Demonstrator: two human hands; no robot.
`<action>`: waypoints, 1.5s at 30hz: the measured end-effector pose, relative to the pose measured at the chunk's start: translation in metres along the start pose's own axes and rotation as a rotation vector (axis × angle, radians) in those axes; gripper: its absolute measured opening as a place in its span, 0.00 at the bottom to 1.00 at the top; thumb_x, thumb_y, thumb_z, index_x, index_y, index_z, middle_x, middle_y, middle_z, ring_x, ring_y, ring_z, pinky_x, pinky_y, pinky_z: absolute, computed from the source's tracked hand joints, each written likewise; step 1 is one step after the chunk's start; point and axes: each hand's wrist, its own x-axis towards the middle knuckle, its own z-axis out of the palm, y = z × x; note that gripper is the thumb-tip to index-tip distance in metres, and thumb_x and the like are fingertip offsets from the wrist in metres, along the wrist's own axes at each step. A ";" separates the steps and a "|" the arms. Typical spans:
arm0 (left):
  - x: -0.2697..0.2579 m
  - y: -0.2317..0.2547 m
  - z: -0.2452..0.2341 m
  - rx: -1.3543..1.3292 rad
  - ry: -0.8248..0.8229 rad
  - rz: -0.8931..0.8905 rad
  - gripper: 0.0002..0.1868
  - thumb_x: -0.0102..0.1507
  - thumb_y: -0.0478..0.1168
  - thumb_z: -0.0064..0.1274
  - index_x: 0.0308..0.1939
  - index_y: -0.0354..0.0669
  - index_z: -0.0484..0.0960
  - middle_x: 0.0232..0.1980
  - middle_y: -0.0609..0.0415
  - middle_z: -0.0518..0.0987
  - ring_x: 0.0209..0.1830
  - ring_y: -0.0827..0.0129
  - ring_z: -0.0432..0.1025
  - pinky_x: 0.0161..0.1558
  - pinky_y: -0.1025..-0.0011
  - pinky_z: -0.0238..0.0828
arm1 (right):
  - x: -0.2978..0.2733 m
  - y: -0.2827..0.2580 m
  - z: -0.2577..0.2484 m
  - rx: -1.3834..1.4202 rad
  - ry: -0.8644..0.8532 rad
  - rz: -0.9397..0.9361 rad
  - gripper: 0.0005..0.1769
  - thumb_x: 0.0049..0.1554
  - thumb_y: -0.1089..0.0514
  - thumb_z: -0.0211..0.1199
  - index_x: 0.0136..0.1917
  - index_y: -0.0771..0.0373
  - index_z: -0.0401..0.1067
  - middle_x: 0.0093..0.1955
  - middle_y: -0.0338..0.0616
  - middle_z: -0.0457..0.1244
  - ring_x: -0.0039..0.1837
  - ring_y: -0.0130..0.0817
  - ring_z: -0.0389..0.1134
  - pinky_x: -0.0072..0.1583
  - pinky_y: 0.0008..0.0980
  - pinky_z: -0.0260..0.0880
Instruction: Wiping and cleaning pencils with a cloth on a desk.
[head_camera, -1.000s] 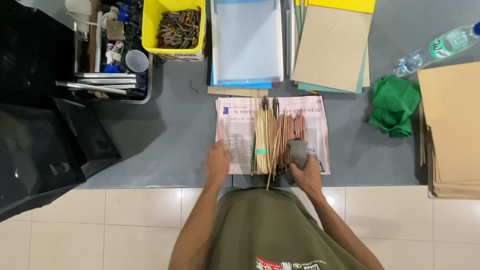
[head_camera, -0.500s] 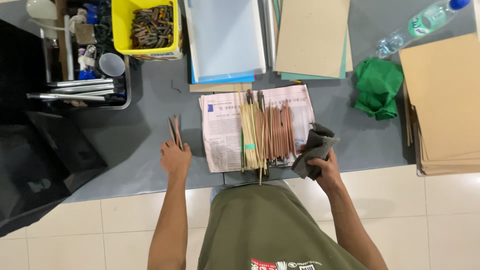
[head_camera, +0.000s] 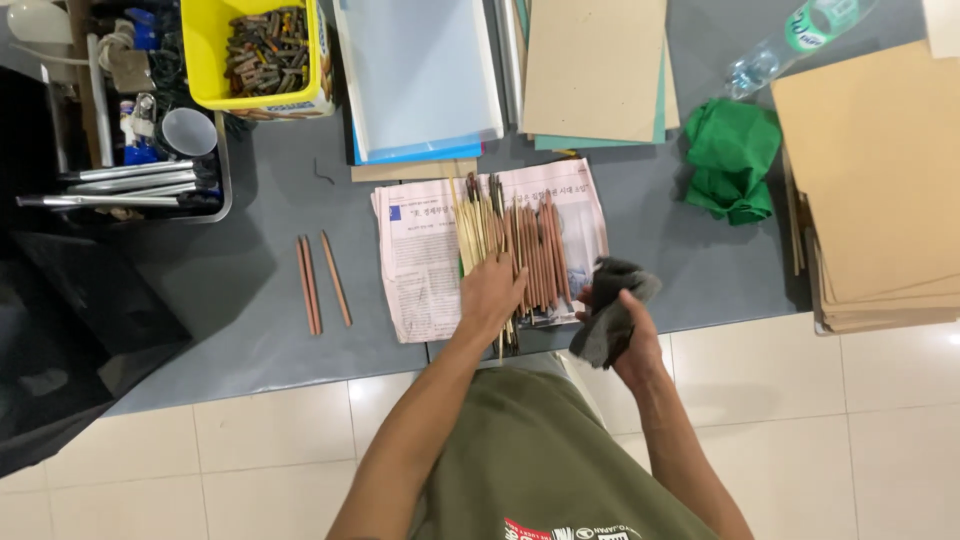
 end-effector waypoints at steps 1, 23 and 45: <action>0.007 -0.005 0.011 -0.001 0.004 0.005 0.21 0.67 0.51 0.52 0.43 0.33 0.82 0.46 0.37 0.81 0.44 0.48 0.78 0.45 0.53 0.76 | -0.003 0.001 0.000 -0.001 -0.002 -0.006 0.34 0.65 0.40 0.50 0.68 0.72 0.67 0.61 0.56 0.67 0.61 0.46 0.70 0.66 0.43 0.71; -0.073 -0.015 -0.029 -0.971 -0.333 0.003 0.13 0.72 0.44 0.49 0.44 0.35 0.77 0.30 0.55 0.76 0.27 0.76 0.69 0.29 0.73 0.67 | 0.006 0.004 0.051 0.100 -0.413 0.283 0.28 0.54 0.64 0.58 0.67 0.75 0.61 0.60 0.58 0.67 0.61 0.50 0.72 0.65 0.49 0.74; -0.132 -0.002 -0.073 -0.736 -0.203 -0.091 0.16 0.68 0.47 0.55 0.40 0.35 0.81 0.24 0.53 0.78 0.22 0.73 0.68 0.28 0.69 0.66 | 0.049 0.019 0.100 0.294 -0.203 0.102 0.28 0.65 0.33 0.62 0.42 0.59 0.68 0.29 0.39 0.61 0.28 0.31 0.62 0.30 0.31 0.64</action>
